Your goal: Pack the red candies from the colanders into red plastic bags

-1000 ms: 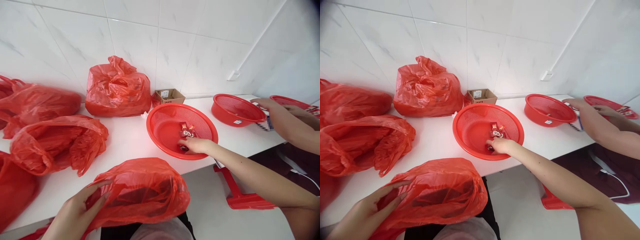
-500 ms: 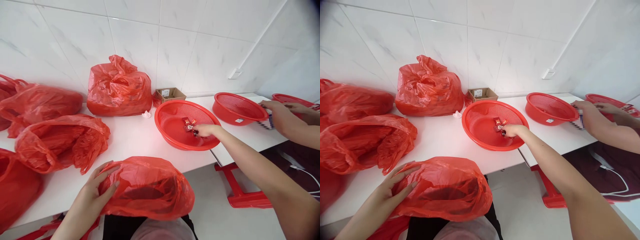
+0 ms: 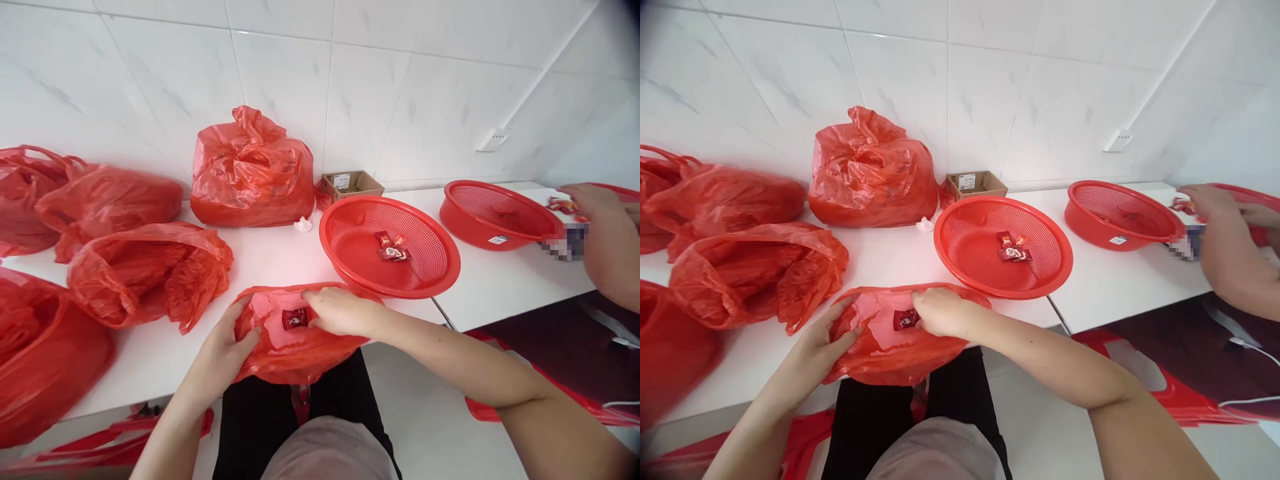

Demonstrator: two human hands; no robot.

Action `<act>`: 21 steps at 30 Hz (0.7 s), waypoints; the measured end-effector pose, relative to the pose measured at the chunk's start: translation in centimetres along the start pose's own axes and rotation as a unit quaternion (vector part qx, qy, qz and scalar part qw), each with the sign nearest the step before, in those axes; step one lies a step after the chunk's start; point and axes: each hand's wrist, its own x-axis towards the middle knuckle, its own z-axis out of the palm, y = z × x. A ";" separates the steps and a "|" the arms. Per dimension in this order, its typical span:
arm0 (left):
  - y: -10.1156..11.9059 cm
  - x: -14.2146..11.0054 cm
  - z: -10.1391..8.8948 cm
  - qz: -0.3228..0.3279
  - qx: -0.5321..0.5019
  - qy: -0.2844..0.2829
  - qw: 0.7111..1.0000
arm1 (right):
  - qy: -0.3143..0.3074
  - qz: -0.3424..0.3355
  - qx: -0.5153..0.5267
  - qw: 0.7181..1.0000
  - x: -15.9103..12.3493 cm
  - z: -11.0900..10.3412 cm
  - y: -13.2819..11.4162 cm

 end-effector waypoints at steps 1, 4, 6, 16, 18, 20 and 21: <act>-0.3 -0.1 -0.2 0.001 0.014 0.001 1.000 | 0.008 0.004 0.009 1.000 0.1 0.0 0.4; -1.2 -0.3 -0.4 -0.001 0.039 -0.002 0.999 | 0.018 0.004 0.066 0.998 -0.8 -1.2 0.8; -1.4 -0.5 -0.4 0.009 0.050 -0.006 0.999 | 0.032 -0.029 0.135 0.990 -1.7 -2.7 0.9; -0.8 -2.0 -1.4 0.080 0.135 -0.012 0.988 | 0.040 0.285 -0.012 0.958 -1.1 -9.0 19.2; -1.2 -2.3 -1.7 0.076 0.140 -0.003 0.987 | -0.021 0.296 -0.010 0.955 -0.9 -8.0 21.9; -1.7 -2.5 -1.9 0.070 0.140 0.006 0.988 | -0.044 0.279 -0.002 0.959 -0.7 -6.7 23.0; -1.9 -2.5 -1.9 0.068 0.140 0.008 0.988 | -0.050 0.271 -0.001 0.961 -0.7 -6.2 23.2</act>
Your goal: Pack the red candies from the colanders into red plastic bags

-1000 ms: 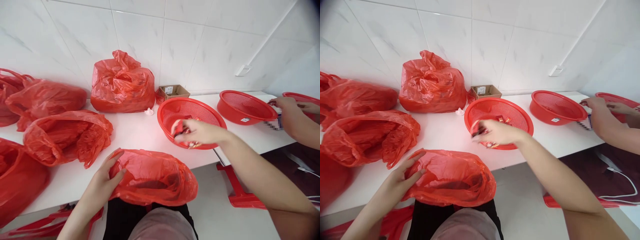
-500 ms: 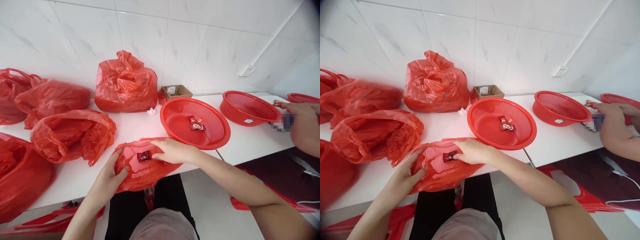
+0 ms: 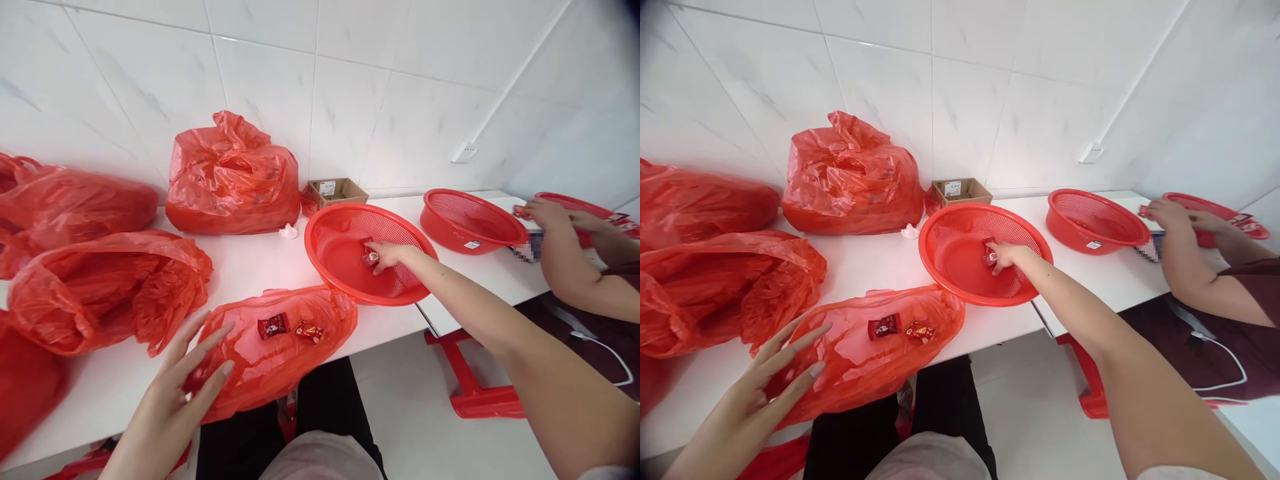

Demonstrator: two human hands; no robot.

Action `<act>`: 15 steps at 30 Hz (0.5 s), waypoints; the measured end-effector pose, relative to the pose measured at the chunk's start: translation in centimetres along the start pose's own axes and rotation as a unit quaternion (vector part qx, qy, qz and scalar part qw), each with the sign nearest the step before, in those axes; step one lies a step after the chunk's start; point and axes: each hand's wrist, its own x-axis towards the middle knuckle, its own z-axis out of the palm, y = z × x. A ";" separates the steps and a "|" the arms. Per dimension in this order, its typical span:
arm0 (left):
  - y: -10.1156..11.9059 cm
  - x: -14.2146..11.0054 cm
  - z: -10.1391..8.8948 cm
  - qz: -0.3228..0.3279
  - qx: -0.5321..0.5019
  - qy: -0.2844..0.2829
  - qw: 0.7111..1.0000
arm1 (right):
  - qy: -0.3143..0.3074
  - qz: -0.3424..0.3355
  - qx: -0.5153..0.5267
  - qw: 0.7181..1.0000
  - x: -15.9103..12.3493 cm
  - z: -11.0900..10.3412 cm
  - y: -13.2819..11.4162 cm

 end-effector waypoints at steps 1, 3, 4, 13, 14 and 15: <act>-0.1 0.0 0.0 -0.001 0.000 0.002 1.000 | -0.003 -0.006 0.000 1.000 0.1 0.4 0.0; -0.2 -0.1 0.1 -0.003 0.002 0.002 1.000 | -0.010 -0.013 0.008 1.000 0.3 0.8 -0.1; -0.2 -0.1 0.2 -0.004 0.003 0.000 1.000 | -0.015 -0.014 0.018 1.000 0.3 0.8 0.0; -0.3 -0.4 -0.2 0.003 -0.001 0.006 1.000 | -0.034 -0.082 0.230 0.969 -2.9 -3.3 -0.3; -0.3 -0.4 -0.1 0.005 -0.002 0.006 1.000 | -0.043 -0.097 0.272 0.956 -3.7 -3.8 -0.9; -0.2 -0.3 -0.1 0.006 -0.004 0.006 1.000 | -0.050 -0.118 0.316 0.940 -4.4 -4.2 -1.7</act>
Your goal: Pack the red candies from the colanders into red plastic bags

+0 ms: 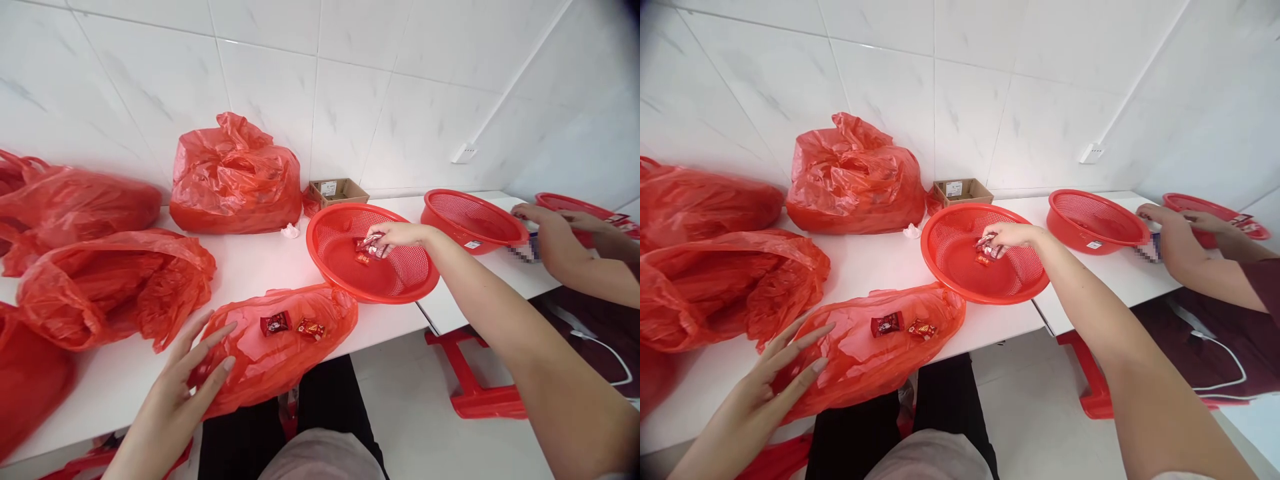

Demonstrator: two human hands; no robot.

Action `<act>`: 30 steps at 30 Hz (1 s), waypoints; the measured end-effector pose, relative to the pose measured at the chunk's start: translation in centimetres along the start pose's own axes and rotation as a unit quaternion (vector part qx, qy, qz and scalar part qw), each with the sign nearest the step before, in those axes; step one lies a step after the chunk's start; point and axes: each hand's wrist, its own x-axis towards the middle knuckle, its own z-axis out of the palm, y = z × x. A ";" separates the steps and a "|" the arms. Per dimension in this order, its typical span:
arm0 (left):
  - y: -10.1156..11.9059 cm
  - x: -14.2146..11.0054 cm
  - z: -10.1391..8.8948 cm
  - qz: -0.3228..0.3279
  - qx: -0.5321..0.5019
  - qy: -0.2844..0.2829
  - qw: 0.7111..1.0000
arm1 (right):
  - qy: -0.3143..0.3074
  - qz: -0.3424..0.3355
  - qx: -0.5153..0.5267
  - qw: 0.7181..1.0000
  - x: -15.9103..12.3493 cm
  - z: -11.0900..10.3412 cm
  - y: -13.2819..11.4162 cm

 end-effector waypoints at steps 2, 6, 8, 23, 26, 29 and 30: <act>0.2 0.2 0.2 0.000 -0.007 0.002 1.000 | -0.016 -0.048 0.073 0.996 -1.0 1.3 -2.2; 0.9 0.8 0.7 -0.015 -0.034 0.018 0.999 | 0.001 -0.113 0.029 0.993 -2.0 5.6 -6.5; 1.3 1.0 0.9 -0.027 -0.052 0.019 0.998 | 0.073 -0.130 -0.075 0.986 -2.0 7.3 -8.2; 1.5 1.1 1.3 -0.072 -0.108 0.018 0.991 | 0.137 -0.263 -0.071 0.953 -0.9 13.0 -9.4; 1.2 0.8 1.1 -0.073 -0.106 0.022 0.991 | 0.186 -0.114 -0.191 0.957 1.5 8.9 -6.3; 0.7 0.6 1.1 -0.071 -0.104 0.024 0.992 | 0.098 0.066 -0.303 0.946 3.2 5.8 -2.6; 0.6 0.6 1.1 -0.072 -0.103 0.024 0.992 | 0.074 0.089 -0.315 0.942 3.6 5.4 -1.6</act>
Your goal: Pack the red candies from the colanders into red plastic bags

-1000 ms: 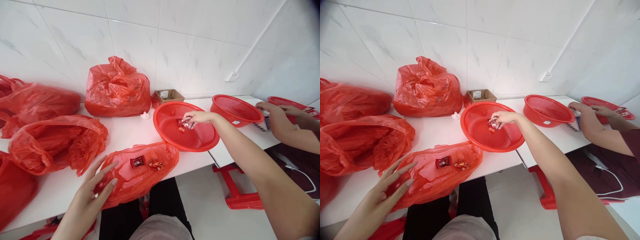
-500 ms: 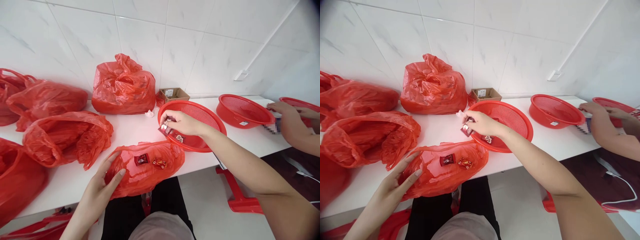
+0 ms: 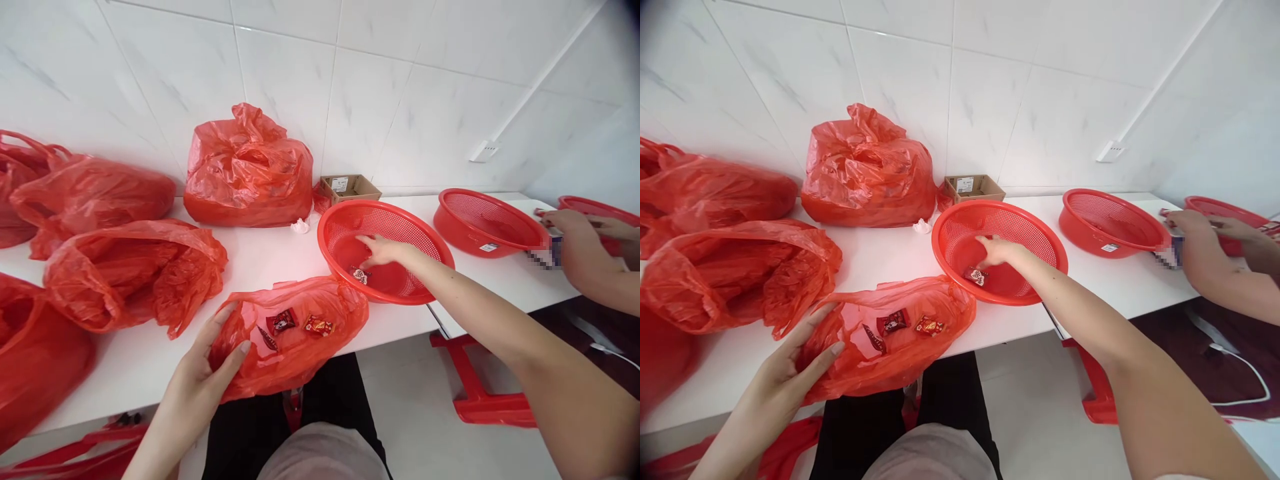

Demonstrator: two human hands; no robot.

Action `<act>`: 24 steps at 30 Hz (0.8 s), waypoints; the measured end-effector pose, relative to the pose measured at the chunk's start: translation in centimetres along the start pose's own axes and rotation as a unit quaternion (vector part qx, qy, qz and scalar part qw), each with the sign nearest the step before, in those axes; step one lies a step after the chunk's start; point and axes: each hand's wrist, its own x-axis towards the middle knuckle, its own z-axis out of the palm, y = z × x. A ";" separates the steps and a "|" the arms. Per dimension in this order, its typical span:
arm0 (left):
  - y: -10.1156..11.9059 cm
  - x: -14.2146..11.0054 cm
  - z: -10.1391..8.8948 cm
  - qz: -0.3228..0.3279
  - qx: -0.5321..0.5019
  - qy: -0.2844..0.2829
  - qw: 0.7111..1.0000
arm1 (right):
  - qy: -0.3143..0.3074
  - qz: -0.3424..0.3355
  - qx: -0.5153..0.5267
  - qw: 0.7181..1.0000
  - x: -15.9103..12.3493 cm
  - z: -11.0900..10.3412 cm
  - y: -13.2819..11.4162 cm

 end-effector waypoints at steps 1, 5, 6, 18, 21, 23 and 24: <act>-0.1 0.0 0.0 -0.001 0.001 -0.001 1.000 | -0.015 -0.002 -0.005 1.000 0.4 0.4 0.7; -0.2 0.2 0.1 -0.003 -0.001 -0.006 1.000 | -0.061 -0.065 0.000 0.996 0.8 1.9 1.0; -0.1 0.2 0.2 -0.005 -0.002 -0.005 1.000 | -0.075 -0.080 0.005 0.994 0.7 2.1 0.8; 0.2 0.1 0.2 -0.007 -0.010 -0.003 1.000 | -0.034 -0.081 -0.029 0.996 -0.9 -0.8 -0.9; 0.3 0.0 0.2 -0.009 -0.010 -0.003 1.000 | -0.065 -0.032 -0.090 0.993 -0.9 1.2 -2.7; 0.3 -0.1 0.1 -0.007 -0.013 -0.001 1.000 | -0.071 -0.024 -0.111 0.991 -0.8 2.5 -3.5; 0.2 -0.2 0.1 -0.008 -0.016 0.001 1.000 | -0.064 -0.027 -0.117 0.991 -0.7 2.9 -3.7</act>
